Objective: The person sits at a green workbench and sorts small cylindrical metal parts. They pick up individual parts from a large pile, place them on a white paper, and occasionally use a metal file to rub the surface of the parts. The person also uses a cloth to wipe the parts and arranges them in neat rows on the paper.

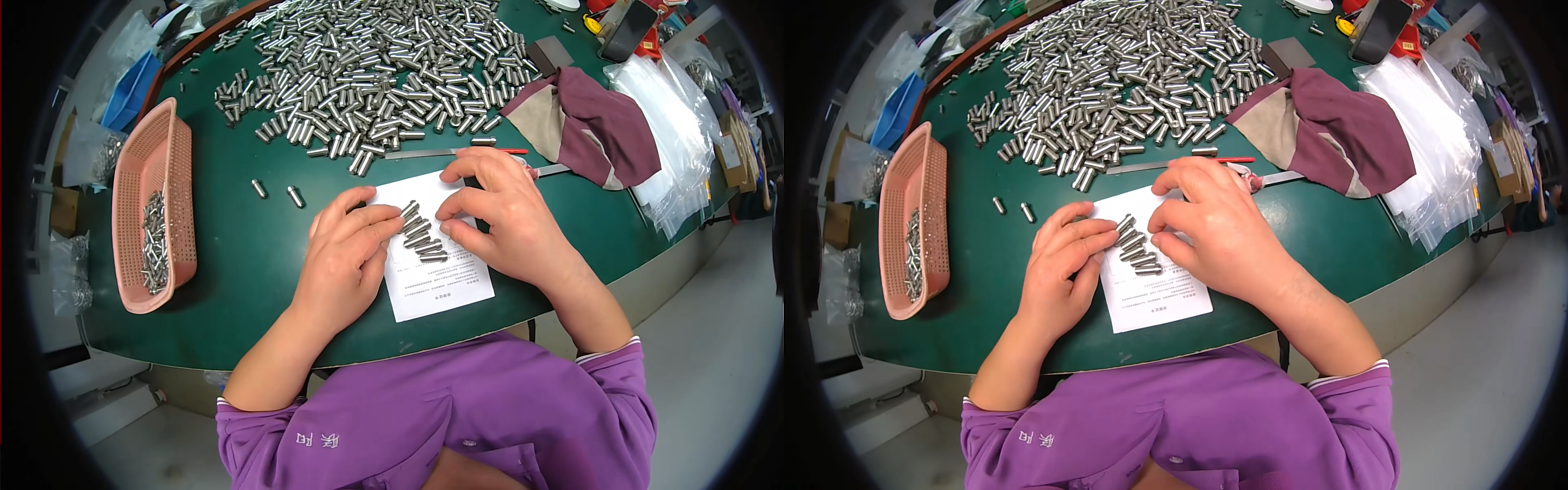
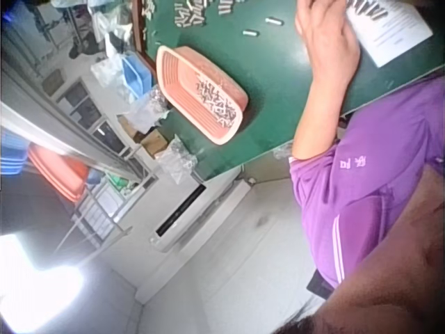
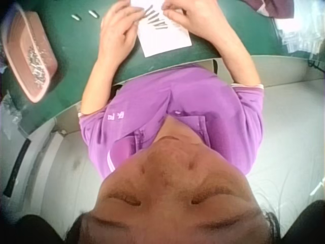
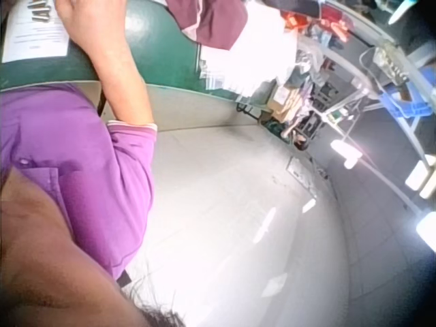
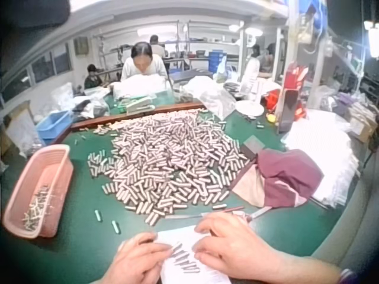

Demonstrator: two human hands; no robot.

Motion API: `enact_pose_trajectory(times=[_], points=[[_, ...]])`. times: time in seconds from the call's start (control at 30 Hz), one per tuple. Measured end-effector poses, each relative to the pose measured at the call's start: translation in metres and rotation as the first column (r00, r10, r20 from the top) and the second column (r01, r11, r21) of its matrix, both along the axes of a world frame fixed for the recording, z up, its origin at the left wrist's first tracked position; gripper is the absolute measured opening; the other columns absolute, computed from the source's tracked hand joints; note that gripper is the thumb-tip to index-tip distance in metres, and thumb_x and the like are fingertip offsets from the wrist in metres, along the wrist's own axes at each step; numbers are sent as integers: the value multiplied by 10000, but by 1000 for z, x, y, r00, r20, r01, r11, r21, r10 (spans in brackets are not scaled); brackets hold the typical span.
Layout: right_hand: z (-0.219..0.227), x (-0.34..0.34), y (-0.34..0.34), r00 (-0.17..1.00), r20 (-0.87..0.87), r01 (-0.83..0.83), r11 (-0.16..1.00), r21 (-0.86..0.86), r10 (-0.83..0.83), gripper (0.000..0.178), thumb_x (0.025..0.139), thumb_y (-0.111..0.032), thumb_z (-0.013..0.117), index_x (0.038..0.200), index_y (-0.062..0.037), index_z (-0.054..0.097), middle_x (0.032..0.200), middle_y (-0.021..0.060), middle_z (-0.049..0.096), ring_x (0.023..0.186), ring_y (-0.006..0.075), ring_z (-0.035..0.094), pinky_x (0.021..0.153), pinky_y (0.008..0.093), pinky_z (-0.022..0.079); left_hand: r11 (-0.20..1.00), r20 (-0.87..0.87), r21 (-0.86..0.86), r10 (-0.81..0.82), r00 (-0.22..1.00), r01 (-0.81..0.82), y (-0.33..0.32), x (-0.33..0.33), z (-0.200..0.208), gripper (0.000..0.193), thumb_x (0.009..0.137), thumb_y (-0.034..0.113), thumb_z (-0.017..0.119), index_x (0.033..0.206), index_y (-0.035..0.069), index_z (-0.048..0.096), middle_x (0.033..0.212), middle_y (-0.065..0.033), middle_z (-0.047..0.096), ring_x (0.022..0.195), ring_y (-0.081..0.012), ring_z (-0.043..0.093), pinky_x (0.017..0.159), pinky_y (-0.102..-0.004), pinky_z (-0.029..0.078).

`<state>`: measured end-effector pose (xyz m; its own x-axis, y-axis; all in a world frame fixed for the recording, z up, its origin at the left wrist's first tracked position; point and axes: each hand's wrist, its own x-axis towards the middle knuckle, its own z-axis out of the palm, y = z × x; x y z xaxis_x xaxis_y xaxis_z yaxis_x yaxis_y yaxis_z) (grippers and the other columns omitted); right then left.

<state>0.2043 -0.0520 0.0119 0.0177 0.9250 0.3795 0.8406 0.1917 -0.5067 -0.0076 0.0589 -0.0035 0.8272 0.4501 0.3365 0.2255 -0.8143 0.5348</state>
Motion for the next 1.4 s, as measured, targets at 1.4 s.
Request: enact_pose_trajectory(times=[1.4], points=[[7,-26,-39,998,41,61,987,-152,-55,337,755,-168,789,1059,-100,661,1351,123,502,1357,392,388,1109,552,311,927,123,-358,-71,990,111,-11,4,-7,788,833,-153,555,1537,50,265,1301,-177,549,1063,-251,637,951,-380,516]])
